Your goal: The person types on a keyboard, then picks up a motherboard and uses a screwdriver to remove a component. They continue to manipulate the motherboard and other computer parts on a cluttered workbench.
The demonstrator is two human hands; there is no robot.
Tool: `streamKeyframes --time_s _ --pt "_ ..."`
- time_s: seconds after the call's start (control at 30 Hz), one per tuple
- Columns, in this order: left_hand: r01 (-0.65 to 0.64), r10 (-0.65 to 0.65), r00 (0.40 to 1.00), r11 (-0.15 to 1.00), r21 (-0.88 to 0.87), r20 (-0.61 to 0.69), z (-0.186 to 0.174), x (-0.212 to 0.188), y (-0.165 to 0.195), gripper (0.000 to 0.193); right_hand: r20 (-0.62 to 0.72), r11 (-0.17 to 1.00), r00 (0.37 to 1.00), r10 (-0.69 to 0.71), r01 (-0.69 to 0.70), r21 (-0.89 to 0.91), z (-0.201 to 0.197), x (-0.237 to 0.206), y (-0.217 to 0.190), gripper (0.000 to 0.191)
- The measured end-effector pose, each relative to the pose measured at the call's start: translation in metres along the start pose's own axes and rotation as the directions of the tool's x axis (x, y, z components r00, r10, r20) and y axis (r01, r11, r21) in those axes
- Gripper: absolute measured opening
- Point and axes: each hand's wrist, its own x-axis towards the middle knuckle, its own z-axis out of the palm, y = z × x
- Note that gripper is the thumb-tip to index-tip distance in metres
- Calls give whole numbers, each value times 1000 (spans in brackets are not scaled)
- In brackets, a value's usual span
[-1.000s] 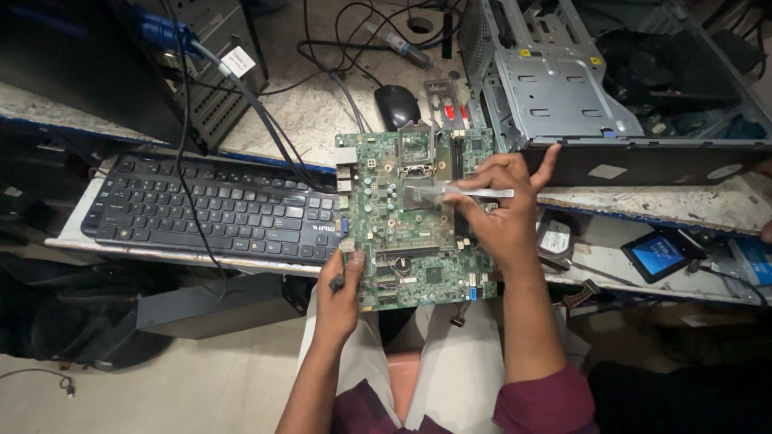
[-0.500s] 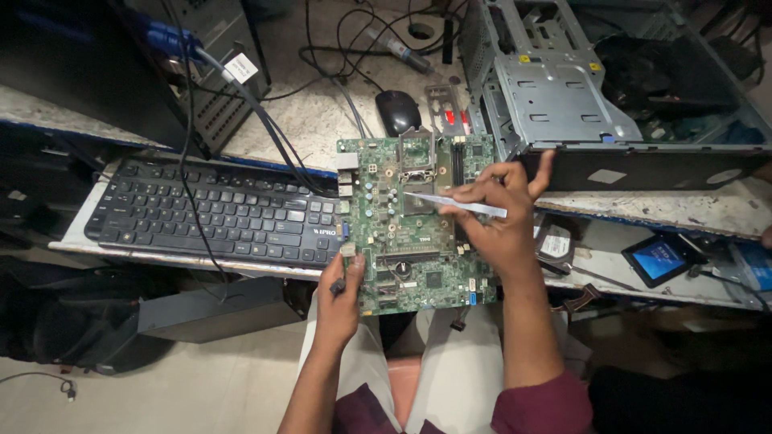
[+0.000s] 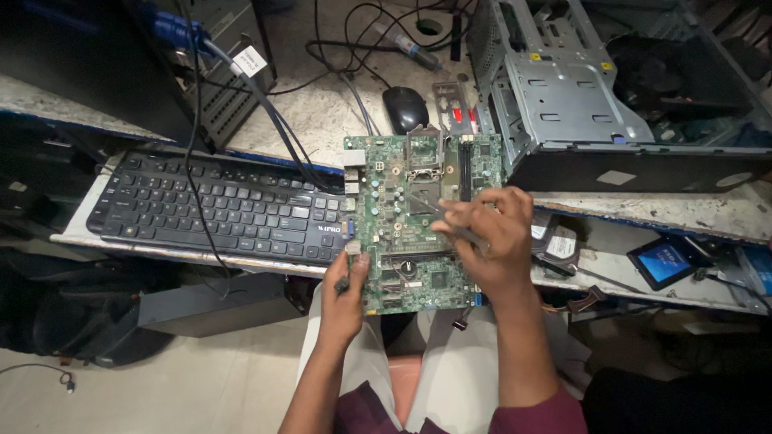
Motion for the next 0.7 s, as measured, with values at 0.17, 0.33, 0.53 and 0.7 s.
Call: streamKeyframes --time_s 0.17,0.33,0.53,0.7 --pt "-14 14 1000 998 67 -10 -1 -1 1 35 11 999 999 -34 35 -22 -2 -7 -2 23" --pt "2 -1 1000 999 33 -4 0 -2 -1 37 56 997 998 -16 20 -77 -7 -16 -11 17" --pt "-12 12 1000 998 56 6 -1 0 0 38 33 995 999 -3 6 -97 -4 -17 -18 18" --pt "0 0 1000 995 101 -3 -1 -1 0 39 -2 996 998 56 -56 -68 -3 -17 -22 18"
